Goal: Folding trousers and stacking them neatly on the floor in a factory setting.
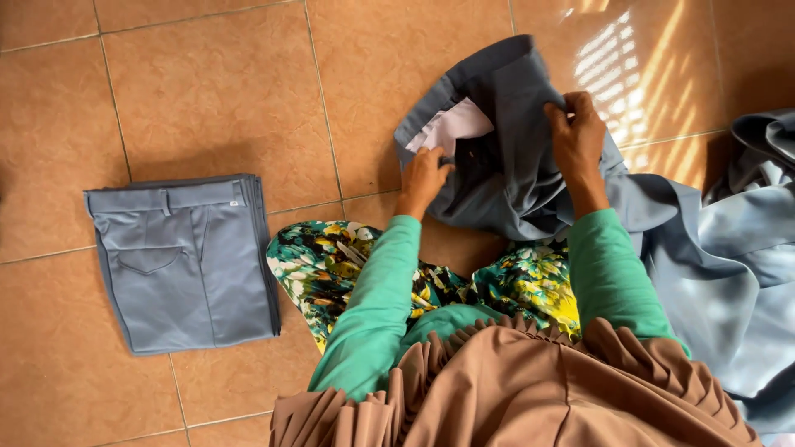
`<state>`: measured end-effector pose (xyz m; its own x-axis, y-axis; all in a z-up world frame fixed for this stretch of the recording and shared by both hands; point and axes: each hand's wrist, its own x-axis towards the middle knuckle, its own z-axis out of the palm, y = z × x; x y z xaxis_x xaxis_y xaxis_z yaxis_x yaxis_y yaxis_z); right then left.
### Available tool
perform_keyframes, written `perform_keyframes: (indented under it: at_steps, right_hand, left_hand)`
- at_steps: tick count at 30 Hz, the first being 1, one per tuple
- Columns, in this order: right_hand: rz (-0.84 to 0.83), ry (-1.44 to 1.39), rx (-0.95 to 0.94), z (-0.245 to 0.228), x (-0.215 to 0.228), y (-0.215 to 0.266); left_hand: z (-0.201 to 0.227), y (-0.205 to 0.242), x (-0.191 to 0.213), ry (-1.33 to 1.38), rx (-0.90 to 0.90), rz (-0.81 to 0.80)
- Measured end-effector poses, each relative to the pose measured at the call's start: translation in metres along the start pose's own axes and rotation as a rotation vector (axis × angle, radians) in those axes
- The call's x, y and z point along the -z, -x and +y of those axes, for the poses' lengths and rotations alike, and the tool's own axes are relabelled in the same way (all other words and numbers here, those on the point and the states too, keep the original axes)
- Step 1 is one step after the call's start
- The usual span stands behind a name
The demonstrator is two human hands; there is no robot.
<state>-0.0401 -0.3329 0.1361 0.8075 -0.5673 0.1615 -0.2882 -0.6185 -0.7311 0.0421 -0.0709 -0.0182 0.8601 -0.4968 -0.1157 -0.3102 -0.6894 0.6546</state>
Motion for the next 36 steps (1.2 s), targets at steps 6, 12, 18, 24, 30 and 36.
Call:
perform_keyframes:
  at_steps: [6,12,18,24,30,36]
  right_hand:
    - [0.215,-0.056,0.119,0.031,0.034,-0.039]
    - [0.089,-0.012,0.164,-0.011,-0.015,-0.018]
    - [0.072,0.321,0.314,-0.043,-0.054,-0.007]
    - [0.267,0.513,0.876,-0.148,-0.082,0.037]
    - [-0.418,0.44,0.906,-0.085,-0.197,0.162]
    - [-0.407,0.462,0.947,-0.047,-0.204,0.166]
  left_hand:
    - [0.033,0.042,0.186,1.14,-0.23,0.248]
    - [-0.018,0.084,0.168,0.862,0.27,0.067]
    - [-0.059,0.08,0.067,0.934,0.701,0.06]
    - [-0.063,0.073,0.115,1.487,0.5,0.543]
    - [-0.091,0.095,0.079,1.396,0.834,0.587]
    - [0.002,0.125,0.106,1.367,1.038,0.588]
